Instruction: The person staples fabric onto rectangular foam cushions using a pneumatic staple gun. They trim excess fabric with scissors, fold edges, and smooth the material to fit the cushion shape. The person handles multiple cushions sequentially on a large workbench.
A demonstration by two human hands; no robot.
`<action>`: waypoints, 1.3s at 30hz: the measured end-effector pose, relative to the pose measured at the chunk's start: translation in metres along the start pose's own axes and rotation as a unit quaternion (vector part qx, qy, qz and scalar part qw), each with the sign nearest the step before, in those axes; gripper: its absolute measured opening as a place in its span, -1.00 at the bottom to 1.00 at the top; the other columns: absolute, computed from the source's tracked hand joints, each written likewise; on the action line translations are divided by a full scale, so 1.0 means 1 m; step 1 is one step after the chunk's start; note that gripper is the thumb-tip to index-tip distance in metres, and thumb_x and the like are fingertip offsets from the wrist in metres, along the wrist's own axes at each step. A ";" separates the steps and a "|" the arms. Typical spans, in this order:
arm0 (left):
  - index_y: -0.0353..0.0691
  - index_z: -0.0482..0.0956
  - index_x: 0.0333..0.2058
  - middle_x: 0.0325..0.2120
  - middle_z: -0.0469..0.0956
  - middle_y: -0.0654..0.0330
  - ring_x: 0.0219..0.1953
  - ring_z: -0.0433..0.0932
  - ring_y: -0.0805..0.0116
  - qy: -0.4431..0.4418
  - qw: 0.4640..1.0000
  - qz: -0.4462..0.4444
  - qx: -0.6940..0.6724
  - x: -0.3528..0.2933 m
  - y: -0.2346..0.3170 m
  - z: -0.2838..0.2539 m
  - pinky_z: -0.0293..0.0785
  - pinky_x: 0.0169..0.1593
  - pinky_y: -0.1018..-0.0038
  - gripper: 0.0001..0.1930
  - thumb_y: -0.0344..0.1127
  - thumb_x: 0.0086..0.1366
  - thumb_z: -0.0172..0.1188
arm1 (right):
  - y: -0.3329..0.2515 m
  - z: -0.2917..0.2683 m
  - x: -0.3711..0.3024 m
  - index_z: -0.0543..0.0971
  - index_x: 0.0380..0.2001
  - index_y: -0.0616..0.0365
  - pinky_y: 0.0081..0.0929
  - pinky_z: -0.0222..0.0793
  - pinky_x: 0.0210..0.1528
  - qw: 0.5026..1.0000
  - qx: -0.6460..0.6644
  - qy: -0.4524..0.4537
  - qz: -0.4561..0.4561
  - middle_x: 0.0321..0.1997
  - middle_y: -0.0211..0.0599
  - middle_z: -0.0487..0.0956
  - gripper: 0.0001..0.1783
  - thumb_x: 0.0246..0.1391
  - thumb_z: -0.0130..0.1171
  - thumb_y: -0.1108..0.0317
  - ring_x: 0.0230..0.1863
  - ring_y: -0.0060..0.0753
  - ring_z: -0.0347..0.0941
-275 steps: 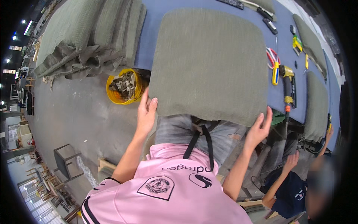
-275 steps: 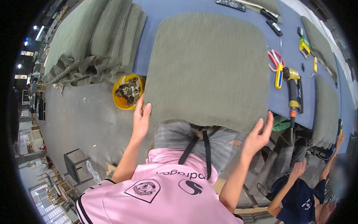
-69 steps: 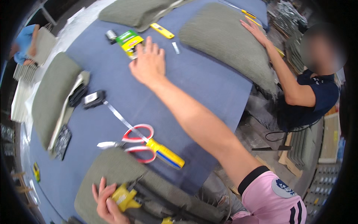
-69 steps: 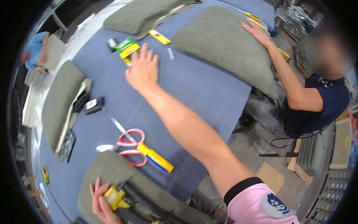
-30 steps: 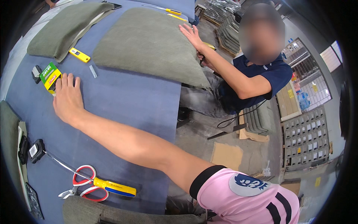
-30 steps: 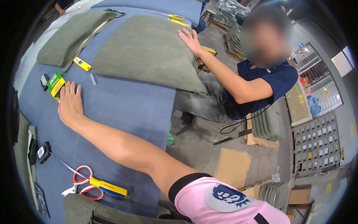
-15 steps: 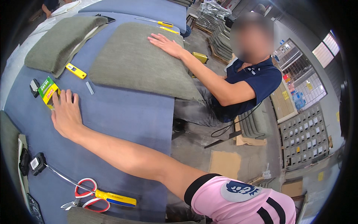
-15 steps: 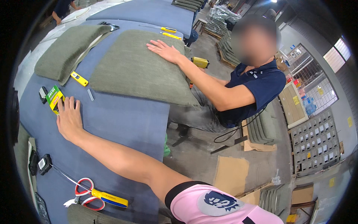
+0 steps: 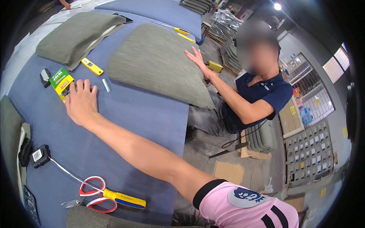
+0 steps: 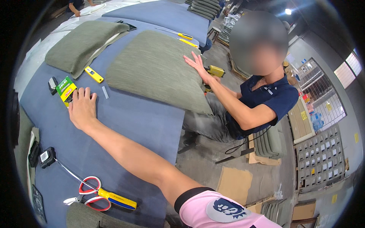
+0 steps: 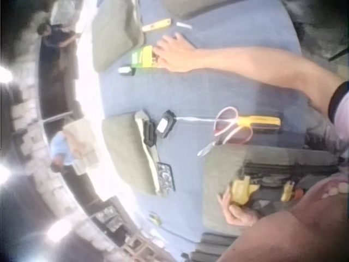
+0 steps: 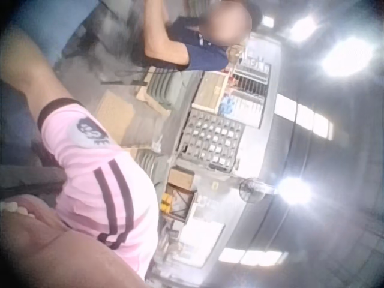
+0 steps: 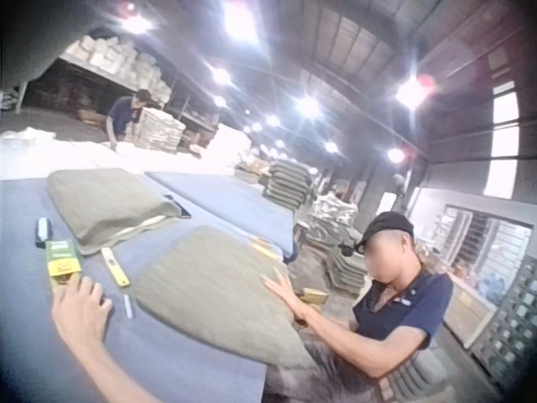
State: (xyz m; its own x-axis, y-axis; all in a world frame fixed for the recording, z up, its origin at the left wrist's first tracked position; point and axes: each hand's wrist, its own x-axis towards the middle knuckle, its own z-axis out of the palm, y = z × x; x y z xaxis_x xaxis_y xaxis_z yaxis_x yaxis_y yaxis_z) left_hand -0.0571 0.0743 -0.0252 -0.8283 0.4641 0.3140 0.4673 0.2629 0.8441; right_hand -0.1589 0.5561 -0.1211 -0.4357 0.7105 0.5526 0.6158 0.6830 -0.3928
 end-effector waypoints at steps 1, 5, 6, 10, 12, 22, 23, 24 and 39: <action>-0.42 0.72 -0.07 -0.13 0.80 -0.16 0.02 0.77 -0.10 -0.007 1.000 -0.002 0.011 0.000 0.000 -0.002 0.12 0.59 -0.32 -0.48 0.01 0.66 0.04 | 0.000 -0.002 0.001 0.59 0.22 0.24 0.05 0.27 0.23 1.000 0.003 -0.013 0.002 0.16 -0.09 0.51 -0.46 0.36 0.25 0.08 0.26 -0.03 0.34; -0.44 0.72 -0.09 -0.16 0.80 -0.18 0.00 0.78 -0.16 -0.019 0.999 0.006 0.036 -0.001 -0.007 -0.011 0.16 0.57 -0.37 -0.48 -0.05 0.64 -0.06 | 0.002 -0.002 0.007 0.60 0.19 0.25 0.01 0.26 0.22 0.998 0.050 -0.029 0.030 0.15 -0.11 0.48 -0.45 0.28 0.32 0.10 0.25 -0.06 0.33; -0.44 0.72 -0.10 -0.16 0.80 -0.18 -0.01 0.78 -0.17 -0.017 0.999 0.009 0.031 -0.002 -0.010 -0.009 0.17 0.57 -0.37 -0.48 -0.07 0.64 -0.08 | 0.005 -0.002 0.009 0.60 0.18 0.26 0.00 0.26 0.22 0.996 0.069 -0.032 0.043 0.14 -0.11 0.48 -0.46 0.27 0.33 0.11 0.25 -0.06 0.33; -0.43 0.72 -0.11 -0.18 0.79 -0.18 -0.02 0.78 -0.16 -0.017 0.999 0.021 0.018 0.000 -0.005 -0.005 0.19 0.56 -0.37 -0.48 -0.07 0.64 -0.10 | 0.005 0.002 0.005 0.64 0.07 0.26 0.00 0.27 0.18 0.997 0.057 0.040 0.023 0.09 -0.09 0.48 -0.56 0.24 0.35 0.19 0.21 -0.03 0.35; -0.43 0.72 -0.11 -0.18 0.79 -0.18 -0.02 0.78 -0.15 -0.015 1.000 0.019 0.015 0.000 -0.005 -0.002 0.19 0.56 -0.37 -0.48 -0.07 0.65 -0.09 | 0.005 0.002 0.004 0.64 0.07 0.28 0.00 0.27 0.18 0.999 0.038 0.025 0.020 0.10 -0.07 0.48 -0.55 0.24 0.36 0.19 0.21 -0.03 0.34; -0.42 0.71 -0.11 -0.18 0.78 -0.15 -0.02 0.76 -0.12 0.003 1.000 0.026 0.016 0.000 -0.008 -0.001 0.23 0.55 -0.35 -0.48 -0.05 0.68 -0.08 | 0.009 0.002 0.012 0.65 0.01 0.24 0.02 0.25 0.18 0.991 0.117 0.019 0.061 0.11 -0.03 0.47 -0.62 0.26 0.37 0.21 0.22 0.00 0.33; -0.42 0.71 -0.11 -0.18 0.78 -0.15 -0.02 0.76 -0.12 0.004 0.999 0.028 0.016 0.000 -0.008 -0.002 0.23 0.55 -0.34 -0.48 -0.05 0.68 -0.08 | 0.009 0.002 0.011 0.66 0.01 0.22 0.02 0.25 0.19 0.991 0.123 0.016 0.059 0.11 -0.02 0.47 -0.63 0.26 0.38 0.20 0.23 0.01 0.33; -0.41 0.71 -0.11 -0.18 0.77 -0.15 -0.03 0.76 -0.11 0.008 0.999 0.026 0.017 -0.001 -0.008 -0.002 0.23 0.55 -0.34 -0.48 -0.05 0.68 -0.08 | 0.008 0.001 0.009 0.68 0.01 0.19 0.02 0.25 0.19 0.993 0.106 0.016 0.043 0.12 -0.02 0.47 -0.64 0.26 0.38 0.20 0.23 0.02 0.32; -0.39 0.68 -0.02 0.00 0.73 -0.23 0.14 0.69 -0.20 -0.062 0.998 0.001 0.007 -0.008 0.002 -0.020 0.18 0.55 -0.26 -0.52 -0.06 0.70 -0.08 | 0.005 0.014 0.002 0.60 0.30 0.30 0.32 0.23 0.42 0.997 0.000 -0.066 0.034 0.36 0.17 0.50 -0.33 0.26 0.25 0.07 0.49 0.33 0.28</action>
State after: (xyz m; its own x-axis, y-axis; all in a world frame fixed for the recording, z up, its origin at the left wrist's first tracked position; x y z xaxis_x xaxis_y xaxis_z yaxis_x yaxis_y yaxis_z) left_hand -0.0562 0.0546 -0.0177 -0.7832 0.5649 0.2597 0.4746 0.2732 0.8368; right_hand -0.1655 0.5629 -0.1323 -0.4759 0.7706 0.4239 0.6461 0.6333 -0.4260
